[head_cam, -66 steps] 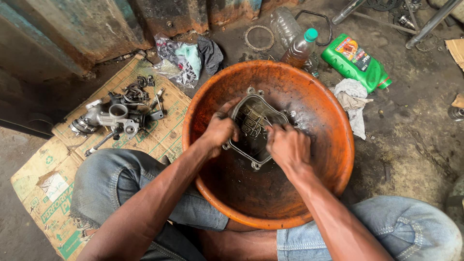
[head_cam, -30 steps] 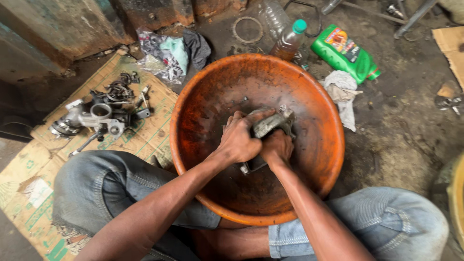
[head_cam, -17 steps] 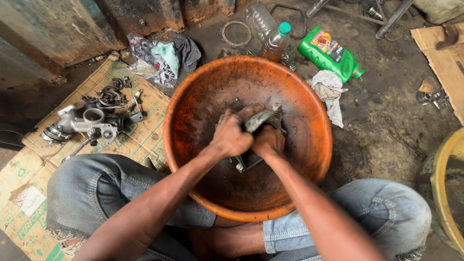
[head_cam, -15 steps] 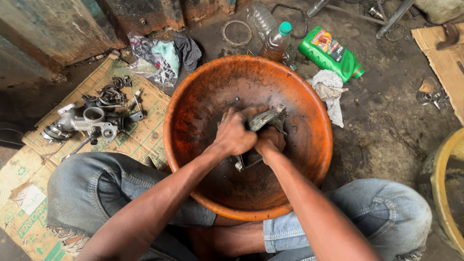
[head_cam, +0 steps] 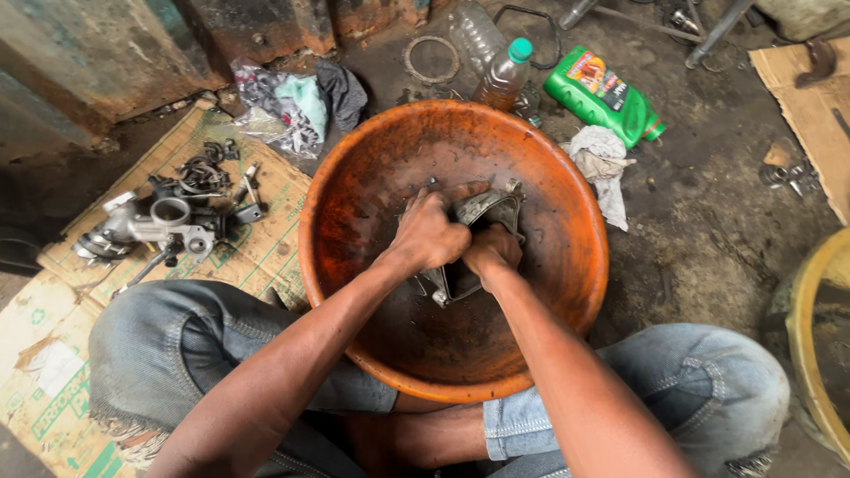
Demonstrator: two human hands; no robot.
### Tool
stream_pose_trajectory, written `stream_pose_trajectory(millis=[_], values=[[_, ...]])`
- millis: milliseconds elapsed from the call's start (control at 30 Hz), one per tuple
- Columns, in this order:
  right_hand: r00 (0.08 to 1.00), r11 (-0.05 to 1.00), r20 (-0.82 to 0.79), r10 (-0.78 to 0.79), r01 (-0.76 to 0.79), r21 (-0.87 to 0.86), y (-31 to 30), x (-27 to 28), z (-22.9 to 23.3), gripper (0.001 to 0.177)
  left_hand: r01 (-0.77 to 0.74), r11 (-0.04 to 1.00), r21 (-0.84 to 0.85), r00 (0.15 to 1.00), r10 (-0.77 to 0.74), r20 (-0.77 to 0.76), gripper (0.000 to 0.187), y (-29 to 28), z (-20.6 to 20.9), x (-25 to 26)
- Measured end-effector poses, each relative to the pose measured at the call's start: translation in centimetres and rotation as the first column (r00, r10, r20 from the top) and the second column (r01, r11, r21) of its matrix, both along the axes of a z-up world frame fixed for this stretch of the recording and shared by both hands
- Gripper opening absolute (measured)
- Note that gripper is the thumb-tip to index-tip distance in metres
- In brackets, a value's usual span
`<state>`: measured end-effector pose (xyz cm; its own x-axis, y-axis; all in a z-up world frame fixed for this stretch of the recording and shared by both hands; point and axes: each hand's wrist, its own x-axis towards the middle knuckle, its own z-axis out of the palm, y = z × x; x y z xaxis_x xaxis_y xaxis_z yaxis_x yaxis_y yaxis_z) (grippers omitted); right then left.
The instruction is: The person cleans various metallic engine components by hand inside an orange basin.
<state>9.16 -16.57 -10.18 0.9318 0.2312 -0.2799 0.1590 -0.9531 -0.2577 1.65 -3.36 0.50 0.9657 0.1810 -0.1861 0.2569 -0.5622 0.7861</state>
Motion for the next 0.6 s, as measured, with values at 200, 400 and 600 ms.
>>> stream_pose_trajectory(millis=[200, 400, 600], values=[[0.899, 0.845, 0.07, 0.433, -0.378, -0.378, 0.0, -0.1, -1.1, 0.023, -0.118, 0.988, -0.1, 0.987, 0.105, -0.123, 0.065, 1.9, -0.5, 0.7], [0.942, 0.944, 0.125, 0.312, -0.293, -0.148, 1.1, 0.9, 2.0, 0.022, -0.126, 0.873, -0.471, 0.992, 0.095, -0.088, 0.073, 4.9, -1.5, 0.3], [0.921, 0.914, -0.002, 0.39, -0.387, -0.12, -3.1, -0.5, 10.0, 0.029, -0.162, 0.921, -0.353, 0.956, 0.058, -0.288, 0.091, 7.4, -0.3, 0.4]])
